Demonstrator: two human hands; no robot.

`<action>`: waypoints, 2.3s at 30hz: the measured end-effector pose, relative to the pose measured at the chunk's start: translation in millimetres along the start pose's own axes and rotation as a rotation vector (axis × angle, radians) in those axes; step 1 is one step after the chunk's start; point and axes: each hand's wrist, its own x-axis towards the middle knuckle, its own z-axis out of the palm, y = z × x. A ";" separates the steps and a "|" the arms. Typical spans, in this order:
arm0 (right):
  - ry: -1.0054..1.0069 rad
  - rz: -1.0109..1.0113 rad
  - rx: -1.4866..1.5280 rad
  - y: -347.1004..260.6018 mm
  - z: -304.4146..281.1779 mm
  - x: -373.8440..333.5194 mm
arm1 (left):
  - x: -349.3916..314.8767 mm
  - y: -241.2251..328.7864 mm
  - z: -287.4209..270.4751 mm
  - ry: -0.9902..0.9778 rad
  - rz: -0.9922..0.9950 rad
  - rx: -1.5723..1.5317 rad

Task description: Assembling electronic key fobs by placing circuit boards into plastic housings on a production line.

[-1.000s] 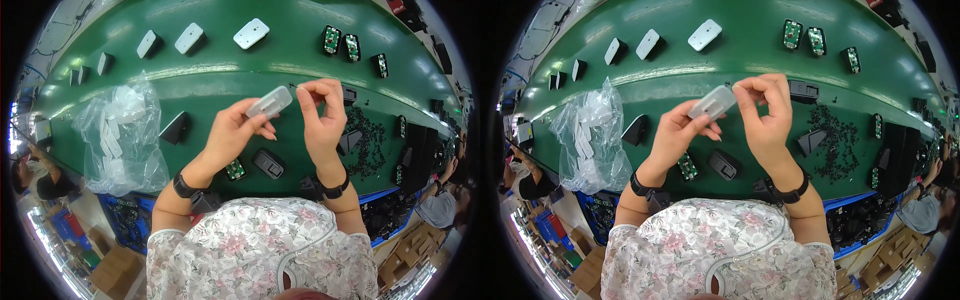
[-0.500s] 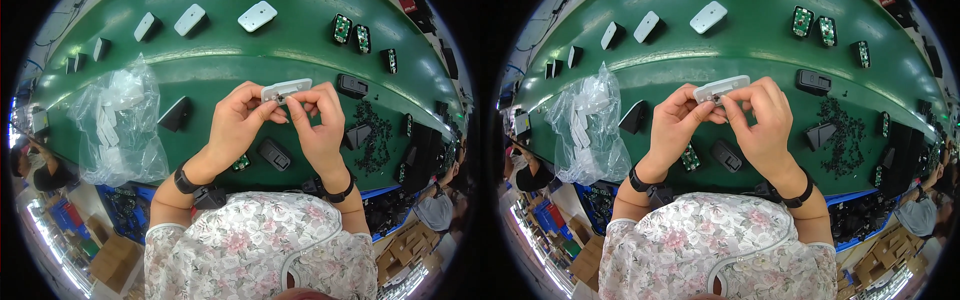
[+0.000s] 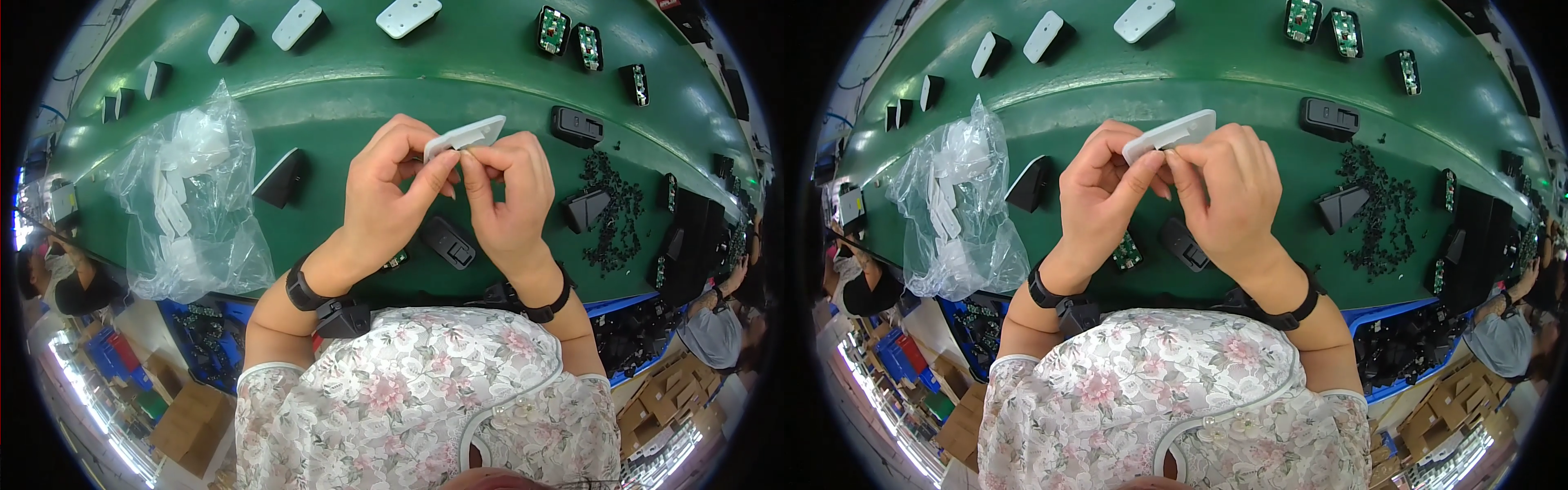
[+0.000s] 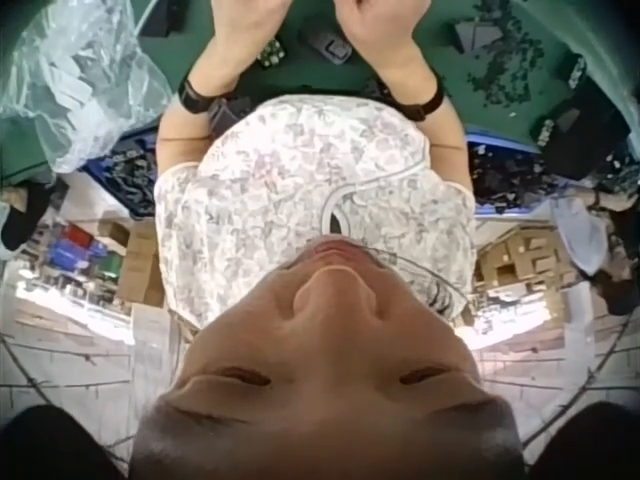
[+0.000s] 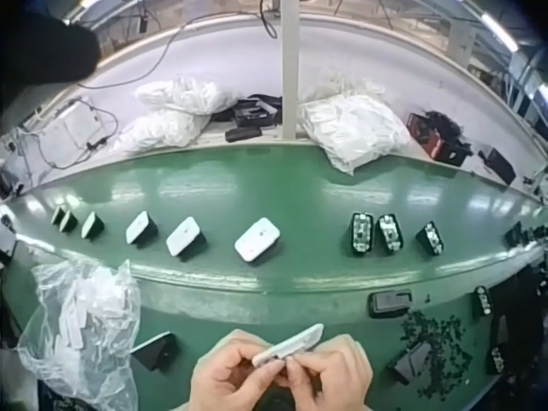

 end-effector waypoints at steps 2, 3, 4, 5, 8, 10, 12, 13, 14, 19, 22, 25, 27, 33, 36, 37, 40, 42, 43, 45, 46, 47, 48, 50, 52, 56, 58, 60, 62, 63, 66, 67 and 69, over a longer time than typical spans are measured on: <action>-0.022 -0.052 0.078 4.9 -9.4 3.0 | -0.3 2.5 -1.7 0.001 -0.045 -0.030; -0.003 0.070 0.070 -4.4 -18.3 6.6 | -0.5 3.9 -2.5 -0.003 -0.054 -0.048; 0.024 0.110 0.079 -2.8 -21.4 9.1 | -0.7 5.3 -3.0 -0.006 -0.063 -0.066; -0.026 0.171 0.120 -4.4 -25.3 13.2 | -1.0 6.4 -2.8 -0.008 -0.064 -0.066; -0.144 0.241 0.163 -5.3 -32.7 22.0 | -1.8 8.0 -2.5 -0.044 -0.096 -0.067; -0.322 0.341 0.323 -4.2 -33.2 24.4 | -2.1 7.8 -3.3 -0.062 -0.107 -0.063; -0.327 0.364 0.332 -4.4 -35.1 26.2 | -3.3 7.7 -3.1 -0.073 -0.122 -0.051; -0.391 0.417 0.323 -5.6 -38.3 29.4 | -3.9 7.7 -3.4 -0.081 -0.138 -0.038; -0.453 0.473 0.312 -6.5 -41.5 30.9 | -4.0 8.5 -3.1 -0.083 -0.138 -0.038; -0.472 0.558 0.410 -0.3 -41.6 32.8 | -2.6 11.1 -8.5 -0.157 -0.216 -0.103; -0.515 0.601 0.404 8.9 -34.1 34.1 | 3.0 8.3 -12.0 -0.091 -0.261 -0.099; -0.512 0.496 0.307 27.8 -31.1 51.8 | 18.5 -4.7 -32.5 -0.015 -0.252 0.081; -0.318 0.241 -0.043 55.9 -33.3 83.6 | 31.6 -10.7 -42.7 0.034 -0.243 0.361; -0.004 -0.325 0.226 120.4 -28.8 149.4 | 52.1 -32.9 -51.7 -0.042 0.153 0.952; -0.466 0.190 -0.990 125.8 -17.0 175.4 | 52.3 -27.7 -36.5 0.026 0.133 0.975; -0.563 0.252 -1.014 136.7 -16.2 177.2 | 49.2 -23.3 -31.8 0.022 0.117 1.103; -0.578 0.303 -0.789 131.5 -18.1 153.9 | 31.3 -24.2 -25.0 -0.004 0.264 1.337; -0.396 0.254 -0.297 95.2 -25.0 119.2 | 22.5 -24.7 -25.9 -0.042 0.243 1.358; -0.293 0.233 -0.060 76.3 -32.9 102.8 | 22.3 -27.0 -25.7 -0.056 0.286 1.343; -0.319 0.212 -0.058 50.0 -40.8 67.1 | 23.6 -30.3 -25.9 -0.092 0.308 1.294; -0.352 0.184 -0.166 40.9 -42.0 52.6 | 23.6 -30.4 -29.0 -0.092 0.304 1.302; -0.375 0.155 -0.288 37.7 -42.6 39.3 | 24.4 -31.7 -33.2 -0.127 0.385 1.269; -0.396 0.126 -0.412 37.4 -45.3 29.3 | 25.9 -32.3 -35.5 -0.163 0.467 1.232; -0.392 0.144 -0.388 40.6 -49.3 17.1 | 28.0 -33.9 -39.3 -0.206 0.486 1.204; -0.395 0.158 -0.359 38.7 -47.1 13.5 | 23.0 -32.0 -42.7 -0.242 0.498 1.178; -0.331 0.025 -0.104 27.0 -30.6 23.0 | 20.5 -19.0 -50.6 -0.163 0.392 0.898; -0.413 -0.026 -0.057 19.8 -19.0 28.4 | 18.1 -12.6 -55.6 -0.126 0.389 0.872; -0.437 -0.088 -0.076 17.9 -8.5 32.0 | 15.0 -7.9 -58.7 -0.171 0.375 0.929; -0.520 -0.130 -0.126 15.1 0.2 34.2 | 13.2 -16.4 -61.6 -0.168 0.397 0.961; -0.536 -0.146 -0.131 13.5 3.8 35.4 | 12.4 -19.2 -63.2 -0.188 0.397 1.007; -0.594 -0.168 -0.168 12.3 10.3 36.9 | 10.6 -22.4 -65.9 -0.207 0.370 1.083; -0.602 -0.167 -0.166 12.4 10.9 37.5 | 11.0 -22.5 -67.0 -0.223 0.381 1.128; -0.615 -0.150 -0.171 11.6 11.4 37.7 | 9.2 -22.6 -68.6 -0.237 0.378 1.170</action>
